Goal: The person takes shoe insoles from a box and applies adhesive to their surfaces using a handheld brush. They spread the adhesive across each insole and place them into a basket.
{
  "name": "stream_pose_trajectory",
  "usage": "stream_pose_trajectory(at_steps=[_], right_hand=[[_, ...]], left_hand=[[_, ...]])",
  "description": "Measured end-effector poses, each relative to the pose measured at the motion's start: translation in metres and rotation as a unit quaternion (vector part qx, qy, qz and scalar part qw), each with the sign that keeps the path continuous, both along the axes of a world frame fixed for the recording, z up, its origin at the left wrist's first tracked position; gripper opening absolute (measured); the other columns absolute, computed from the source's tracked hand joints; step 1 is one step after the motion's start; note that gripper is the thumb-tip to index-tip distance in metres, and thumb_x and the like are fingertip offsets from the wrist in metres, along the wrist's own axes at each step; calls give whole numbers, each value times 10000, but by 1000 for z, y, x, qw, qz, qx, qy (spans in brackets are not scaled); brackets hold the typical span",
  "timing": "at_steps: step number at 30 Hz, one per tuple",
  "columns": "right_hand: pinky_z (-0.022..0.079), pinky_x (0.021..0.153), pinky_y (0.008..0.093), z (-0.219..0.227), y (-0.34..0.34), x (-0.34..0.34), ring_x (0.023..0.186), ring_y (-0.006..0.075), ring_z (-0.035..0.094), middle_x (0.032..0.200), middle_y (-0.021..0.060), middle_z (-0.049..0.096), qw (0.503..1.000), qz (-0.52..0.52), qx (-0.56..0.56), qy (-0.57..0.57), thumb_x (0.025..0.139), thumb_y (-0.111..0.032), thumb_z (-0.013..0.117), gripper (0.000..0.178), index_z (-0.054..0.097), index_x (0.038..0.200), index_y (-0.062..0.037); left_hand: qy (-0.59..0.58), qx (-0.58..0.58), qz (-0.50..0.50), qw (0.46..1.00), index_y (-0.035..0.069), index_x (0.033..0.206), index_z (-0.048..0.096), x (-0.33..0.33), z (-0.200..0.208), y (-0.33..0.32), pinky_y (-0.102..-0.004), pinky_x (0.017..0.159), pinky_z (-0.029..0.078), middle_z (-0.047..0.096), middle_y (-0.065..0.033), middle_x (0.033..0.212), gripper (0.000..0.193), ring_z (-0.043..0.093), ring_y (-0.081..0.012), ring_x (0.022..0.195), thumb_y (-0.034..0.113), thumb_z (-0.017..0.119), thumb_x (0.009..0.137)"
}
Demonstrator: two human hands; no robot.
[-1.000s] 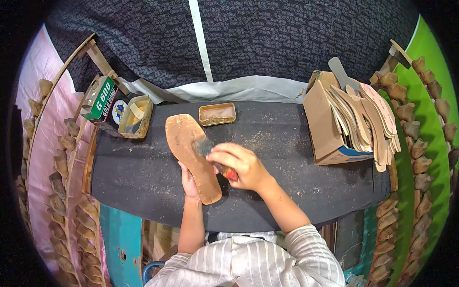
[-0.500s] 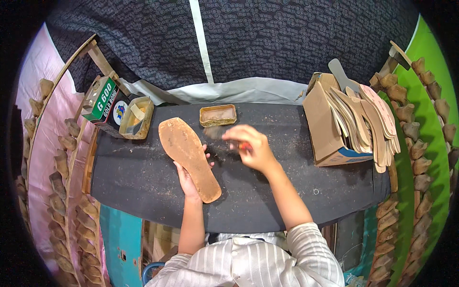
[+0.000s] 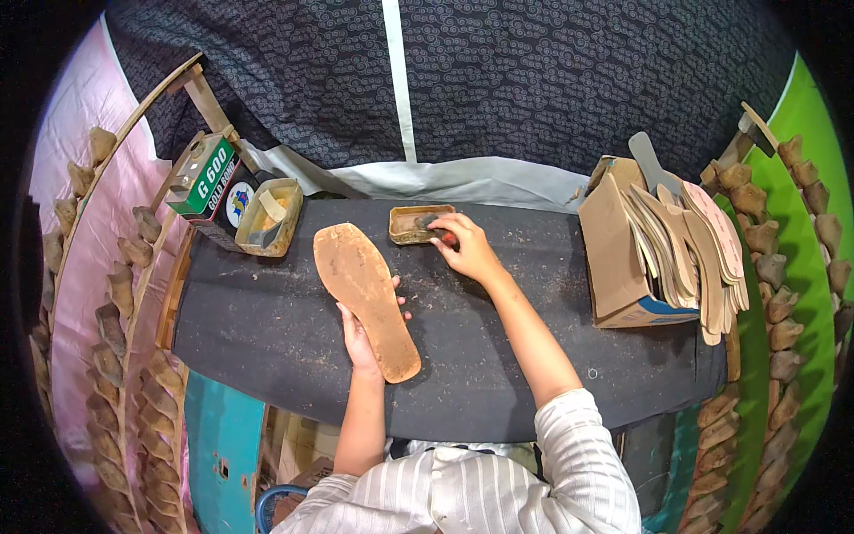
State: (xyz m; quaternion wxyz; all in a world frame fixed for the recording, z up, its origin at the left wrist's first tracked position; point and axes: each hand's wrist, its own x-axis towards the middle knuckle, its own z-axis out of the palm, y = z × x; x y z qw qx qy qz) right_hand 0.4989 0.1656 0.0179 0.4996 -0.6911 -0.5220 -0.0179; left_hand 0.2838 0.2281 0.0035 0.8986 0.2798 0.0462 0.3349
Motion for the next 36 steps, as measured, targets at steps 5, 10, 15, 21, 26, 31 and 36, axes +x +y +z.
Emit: stream_pose_trajectory(at_steps=[5,10,15,21,26,31,36], right_hand=[[546,726,281,-9,-9,3,867,198,628,1078,93,550,999,-16,12,44,763,-30,699,320,629,1071,-81],[517,802,315,2,-24,-6,982,220,586,1123,104,518,999,-18,16,21,769,-80,702,367,604,1122,-104],[480,708,309,30,-52,-55,856,231,578,1010,114,569,982,-171,71,-31,781,-85,673,276,616,1050,-80],[474,655,226,31,-70,-119,742,89,563,940,59,618,980,-64,-22,189,839,-143,657,330,605,1158,-76],[483,731,240,17,-69,-125,875,114,601,1005,82,645,957,-24,-45,284,882,-158,622,350,568,1198,-17],[472,708,217,17,-77,-134,771,56,563,849,12,625,916,39,38,397,874,-125,635,310,583,1152,1],[424,634,200,26,-97,-150,746,50,549,830,-25,609,898,61,23,435,852,-127,663,369,549,1189,-31]], left_hand=[[-62,-35,-65,995,74,1384,335,-1,-3,1,-351,735,528,480,-213,1303,685,608,-221,867,583,214,941],[2,-35,-55,998,85,1382,339,1,1,-4,-334,706,521,482,-208,1304,692,604,-202,806,598,225,932],[11,-13,-47,999,82,1382,336,0,1,-4,-327,704,519,482,-199,1307,705,603,-194,812,608,215,928],[-16,20,-73,997,73,1373,351,3,-5,-7,-310,755,507,486,-165,1313,729,597,-186,880,624,195,922],[101,41,-33,993,81,1369,352,-9,-10,-28,-360,957,422,496,-105,1290,631,516,-219,1133,547,226,962],[158,98,41,982,71,1363,349,-26,-1,-46,-343,1006,370,450,-74,1328,506,450,-198,1203,414,314,993],[181,128,52,974,74,1360,357,-58,12,-61,-335,904,449,508,-67,1266,474,532,-178,1090,363,390,986]])
